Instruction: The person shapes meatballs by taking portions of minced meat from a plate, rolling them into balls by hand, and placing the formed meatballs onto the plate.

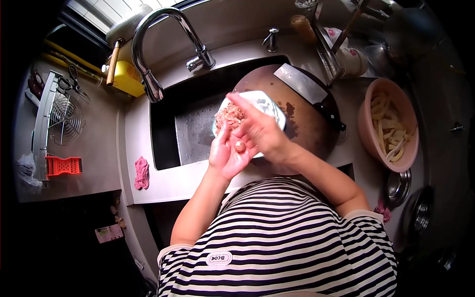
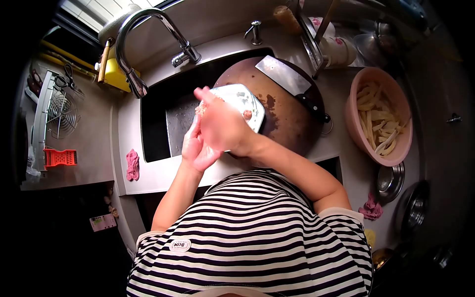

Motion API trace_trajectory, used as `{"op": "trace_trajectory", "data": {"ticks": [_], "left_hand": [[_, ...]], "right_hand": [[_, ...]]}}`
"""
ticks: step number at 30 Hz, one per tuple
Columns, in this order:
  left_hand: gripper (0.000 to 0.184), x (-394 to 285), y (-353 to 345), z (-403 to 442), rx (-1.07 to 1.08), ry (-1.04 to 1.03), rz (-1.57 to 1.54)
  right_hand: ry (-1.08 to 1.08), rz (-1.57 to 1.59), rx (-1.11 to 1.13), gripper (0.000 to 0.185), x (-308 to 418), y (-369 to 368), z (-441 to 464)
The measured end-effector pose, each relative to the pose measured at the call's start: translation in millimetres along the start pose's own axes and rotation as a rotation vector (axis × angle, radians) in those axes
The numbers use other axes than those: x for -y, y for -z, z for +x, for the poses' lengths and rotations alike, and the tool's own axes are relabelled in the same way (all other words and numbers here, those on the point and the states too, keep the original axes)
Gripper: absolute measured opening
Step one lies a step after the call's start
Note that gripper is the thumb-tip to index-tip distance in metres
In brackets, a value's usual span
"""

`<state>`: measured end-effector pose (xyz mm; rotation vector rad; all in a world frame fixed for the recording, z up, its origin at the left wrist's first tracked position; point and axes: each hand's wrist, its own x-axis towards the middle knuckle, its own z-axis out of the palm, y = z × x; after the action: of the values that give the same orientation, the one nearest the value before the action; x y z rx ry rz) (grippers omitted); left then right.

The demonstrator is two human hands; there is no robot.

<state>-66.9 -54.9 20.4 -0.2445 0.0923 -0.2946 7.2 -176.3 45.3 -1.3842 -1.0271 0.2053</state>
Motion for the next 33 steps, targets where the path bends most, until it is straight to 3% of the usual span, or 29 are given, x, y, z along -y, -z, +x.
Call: {"op": "trace_trajectory", "data": {"ticks": [3,5,11,12,14,17,21,25,30,33], "left_hand": [[0.056,-9.3,-2.2,-7.8,-0.274,-0.055,0.506],[0.050,-17.3,10.8,-7.3,-0.366,-0.084,0.513],[0.056,-11.4,-0.9,-7.5,-0.384,-0.093,0.576],[0.056,-12.3,-0.8,-8.0,-0.384,-0.100,0.584],[0.057,-20.5,6.5,-10.8,-0.288,-0.060,0.567],[0.053,-16.4,10.2,-10.9,-0.571,-0.216,0.687],[0.053,-5.1,23.6,-18.3,-0.600,-0.221,0.895],[0.053,-4.3,40.7,-22.3,-0.571,-0.192,0.899],[0.052,-4.4,42.2,-28.7,-0.586,-0.200,0.836],[0.051,-8.1,46.6,-34.7,-0.566,-0.207,0.777]], "right_hand": [[-0.101,0.124,-0.197,0.060,5.2,38.5,7.4],[-0.254,0.184,-0.233,0.057,3.2,45.1,-0.6],[-0.299,0.214,-0.331,0.049,-12.8,48.6,-12.6],[-0.292,0.210,-0.337,0.041,-14.2,50.8,-12.7],[-0.321,0.175,-0.301,0.035,-18.9,56.0,-14.2],[-0.409,-0.059,-0.199,0.023,-31.6,59.4,-18.4],[-0.241,-0.796,0.145,0.022,-52.3,55.6,-34.6],[-0.145,-1.045,0.174,0.013,-90.6,44.7,-41.4],[-0.125,-0.805,0.119,0.009,-86.4,28.9,-29.0],[-0.175,-0.804,0.199,0.007,-94.5,14.7,-28.6]]}}
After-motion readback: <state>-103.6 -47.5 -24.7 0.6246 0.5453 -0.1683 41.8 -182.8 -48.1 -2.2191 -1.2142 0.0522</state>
